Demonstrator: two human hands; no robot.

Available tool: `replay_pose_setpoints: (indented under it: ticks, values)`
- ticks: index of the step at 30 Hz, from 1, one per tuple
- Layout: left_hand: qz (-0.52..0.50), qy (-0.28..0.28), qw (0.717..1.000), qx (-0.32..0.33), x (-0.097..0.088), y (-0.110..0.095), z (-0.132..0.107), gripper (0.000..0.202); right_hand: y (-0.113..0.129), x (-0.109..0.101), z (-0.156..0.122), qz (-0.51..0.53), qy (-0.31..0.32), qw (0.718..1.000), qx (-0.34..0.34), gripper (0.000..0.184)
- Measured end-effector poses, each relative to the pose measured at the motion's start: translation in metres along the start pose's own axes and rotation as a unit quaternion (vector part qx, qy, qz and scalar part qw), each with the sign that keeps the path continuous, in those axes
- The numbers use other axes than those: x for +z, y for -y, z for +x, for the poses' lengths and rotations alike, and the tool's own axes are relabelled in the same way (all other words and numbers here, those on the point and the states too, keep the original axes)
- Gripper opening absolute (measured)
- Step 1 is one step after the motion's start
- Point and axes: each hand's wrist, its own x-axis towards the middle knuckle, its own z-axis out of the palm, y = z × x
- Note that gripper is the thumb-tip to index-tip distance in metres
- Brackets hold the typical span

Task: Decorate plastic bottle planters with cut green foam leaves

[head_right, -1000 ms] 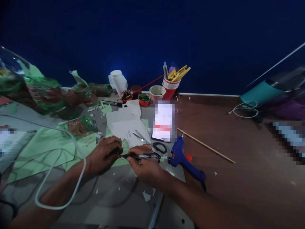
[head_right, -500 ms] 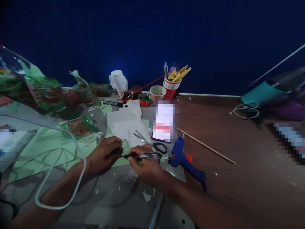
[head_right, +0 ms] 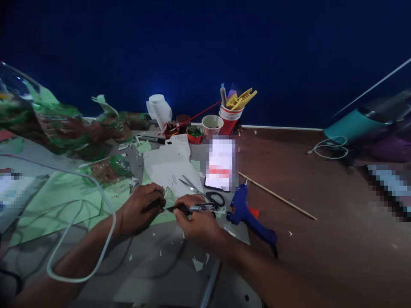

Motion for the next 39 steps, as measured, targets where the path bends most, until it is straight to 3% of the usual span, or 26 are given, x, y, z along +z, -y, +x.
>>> replay_pose_setpoints:
  ticks: [39]
  values:
    - [-0.006, -0.001, 1.000, 0.001, -0.0009, -0.0010, -0.0003, 0.004, 0.0017, -0.0021, 0.0004, 0.017, -0.017, 0.999, 0.035, 0.007]
